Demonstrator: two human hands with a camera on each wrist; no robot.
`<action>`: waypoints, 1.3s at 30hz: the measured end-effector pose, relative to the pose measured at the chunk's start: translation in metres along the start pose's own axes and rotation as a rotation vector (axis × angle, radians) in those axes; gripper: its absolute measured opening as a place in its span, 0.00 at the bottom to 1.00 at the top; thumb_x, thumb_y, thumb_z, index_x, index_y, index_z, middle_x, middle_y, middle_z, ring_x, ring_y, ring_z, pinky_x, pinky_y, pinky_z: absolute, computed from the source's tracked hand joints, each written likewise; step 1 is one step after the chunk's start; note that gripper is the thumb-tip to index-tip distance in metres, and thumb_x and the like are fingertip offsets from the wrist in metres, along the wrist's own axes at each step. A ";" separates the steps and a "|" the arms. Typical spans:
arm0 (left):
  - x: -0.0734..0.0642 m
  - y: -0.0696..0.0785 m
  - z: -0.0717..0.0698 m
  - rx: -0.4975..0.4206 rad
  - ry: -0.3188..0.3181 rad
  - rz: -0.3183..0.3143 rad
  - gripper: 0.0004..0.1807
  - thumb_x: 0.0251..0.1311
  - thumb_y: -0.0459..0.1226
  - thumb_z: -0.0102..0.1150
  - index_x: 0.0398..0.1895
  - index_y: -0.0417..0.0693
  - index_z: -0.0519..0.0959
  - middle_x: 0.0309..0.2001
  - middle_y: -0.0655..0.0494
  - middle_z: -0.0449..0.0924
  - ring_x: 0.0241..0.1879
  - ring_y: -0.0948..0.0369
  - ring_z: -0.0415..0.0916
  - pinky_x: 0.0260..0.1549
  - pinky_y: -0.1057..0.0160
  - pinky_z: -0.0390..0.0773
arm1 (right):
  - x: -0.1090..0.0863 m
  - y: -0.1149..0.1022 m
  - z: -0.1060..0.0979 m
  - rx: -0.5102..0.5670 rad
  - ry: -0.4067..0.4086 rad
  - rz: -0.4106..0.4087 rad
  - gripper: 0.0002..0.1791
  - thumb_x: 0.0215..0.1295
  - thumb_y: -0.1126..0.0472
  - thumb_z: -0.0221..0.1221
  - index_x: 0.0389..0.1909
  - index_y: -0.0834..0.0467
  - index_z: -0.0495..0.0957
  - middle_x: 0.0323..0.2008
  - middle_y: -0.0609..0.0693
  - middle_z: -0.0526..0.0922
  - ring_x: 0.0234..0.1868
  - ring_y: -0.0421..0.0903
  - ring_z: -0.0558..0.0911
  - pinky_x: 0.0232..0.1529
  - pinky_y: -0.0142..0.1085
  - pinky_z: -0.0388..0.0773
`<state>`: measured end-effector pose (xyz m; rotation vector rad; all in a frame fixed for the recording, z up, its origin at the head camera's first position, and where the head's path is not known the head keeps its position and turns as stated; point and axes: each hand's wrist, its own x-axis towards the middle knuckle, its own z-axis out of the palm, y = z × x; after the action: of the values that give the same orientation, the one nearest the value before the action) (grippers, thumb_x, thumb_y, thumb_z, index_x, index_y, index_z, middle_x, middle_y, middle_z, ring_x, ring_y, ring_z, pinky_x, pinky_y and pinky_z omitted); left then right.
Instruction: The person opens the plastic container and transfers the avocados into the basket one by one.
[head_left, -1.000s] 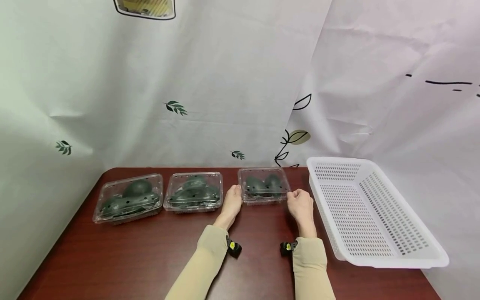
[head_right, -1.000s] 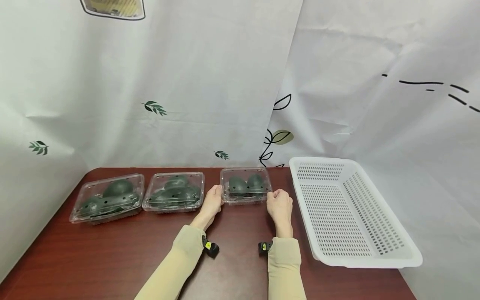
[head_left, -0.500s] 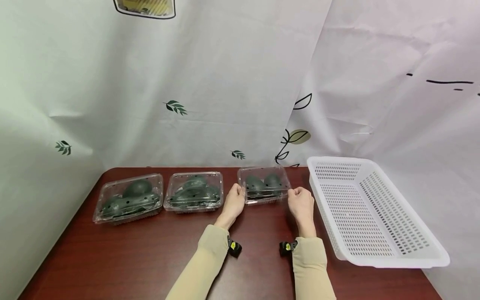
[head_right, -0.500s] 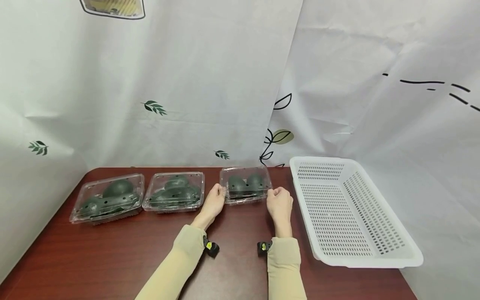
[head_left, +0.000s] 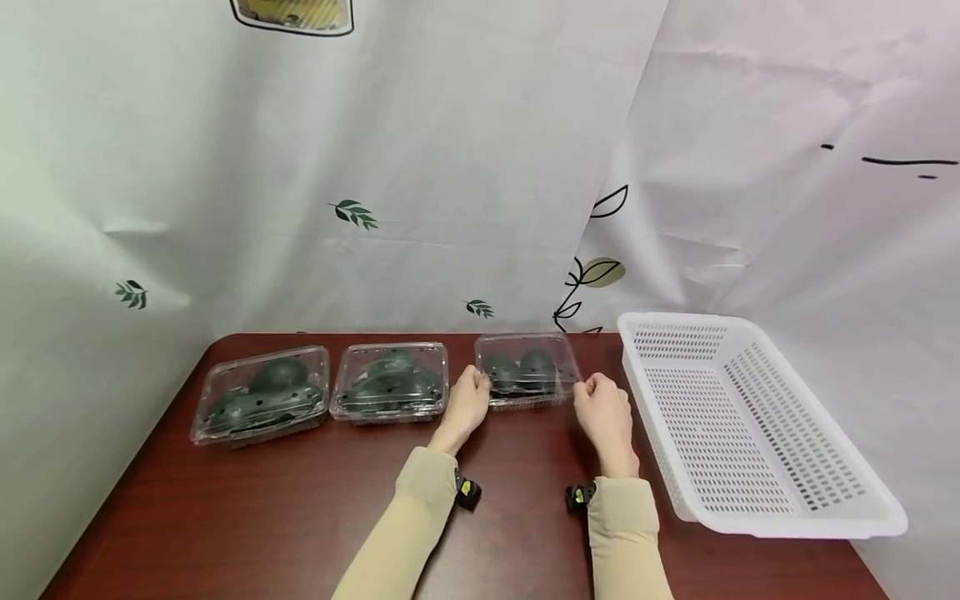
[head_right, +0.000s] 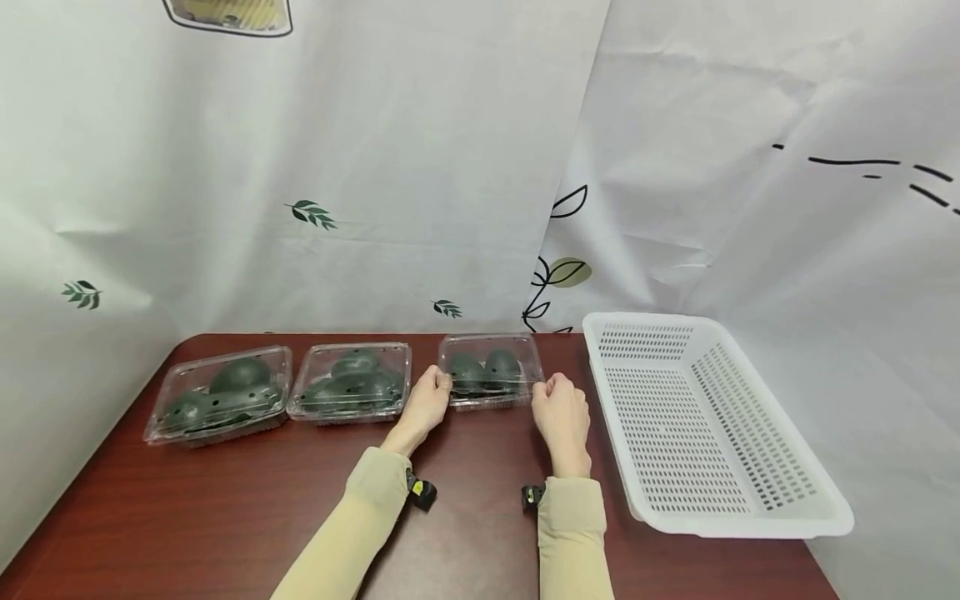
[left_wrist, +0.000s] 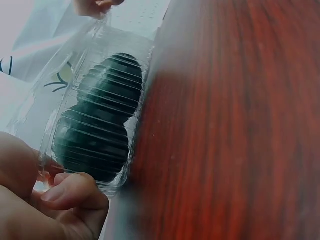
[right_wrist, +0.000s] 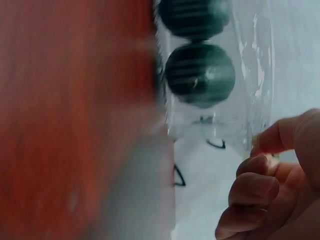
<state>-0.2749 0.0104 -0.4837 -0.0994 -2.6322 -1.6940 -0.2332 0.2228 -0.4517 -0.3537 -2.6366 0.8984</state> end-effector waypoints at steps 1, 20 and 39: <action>0.000 0.001 0.000 -0.007 -0.001 -0.003 0.14 0.75 0.37 0.44 0.27 0.45 0.62 0.24 0.52 0.65 0.25 0.57 0.65 0.27 0.59 0.65 | -0.001 0.002 -0.001 -0.002 0.004 -0.032 0.09 0.58 0.62 0.51 0.20 0.55 0.68 0.18 0.50 0.70 0.24 0.55 0.73 0.27 0.45 0.68; 0.000 0.002 -0.001 0.032 -0.013 -0.037 0.13 0.76 0.39 0.40 0.29 0.46 0.62 0.25 0.51 0.66 0.25 0.56 0.66 0.27 0.58 0.65 | -0.013 -0.004 0.014 -0.035 0.089 -0.620 0.08 0.52 0.65 0.71 0.28 0.50 0.83 0.26 0.41 0.73 0.26 0.43 0.75 0.24 0.42 0.71; -0.001 0.003 -0.002 0.053 -0.062 -0.003 0.16 0.77 0.41 0.39 0.29 0.45 0.64 0.24 0.51 0.65 0.21 0.56 0.61 0.24 0.59 0.63 | 0.018 -0.022 -0.019 0.042 0.162 -0.794 0.06 0.59 0.70 0.65 0.33 0.63 0.77 0.31 0.54 0.74 0.35 0.56 0.71 0.39 0.49 0.66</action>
<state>-0.2734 0.0103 -0.4800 -0.1498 -2.7209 -1.6465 -0.2453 0.2224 -0.4192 0.5751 -2.2772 0.6084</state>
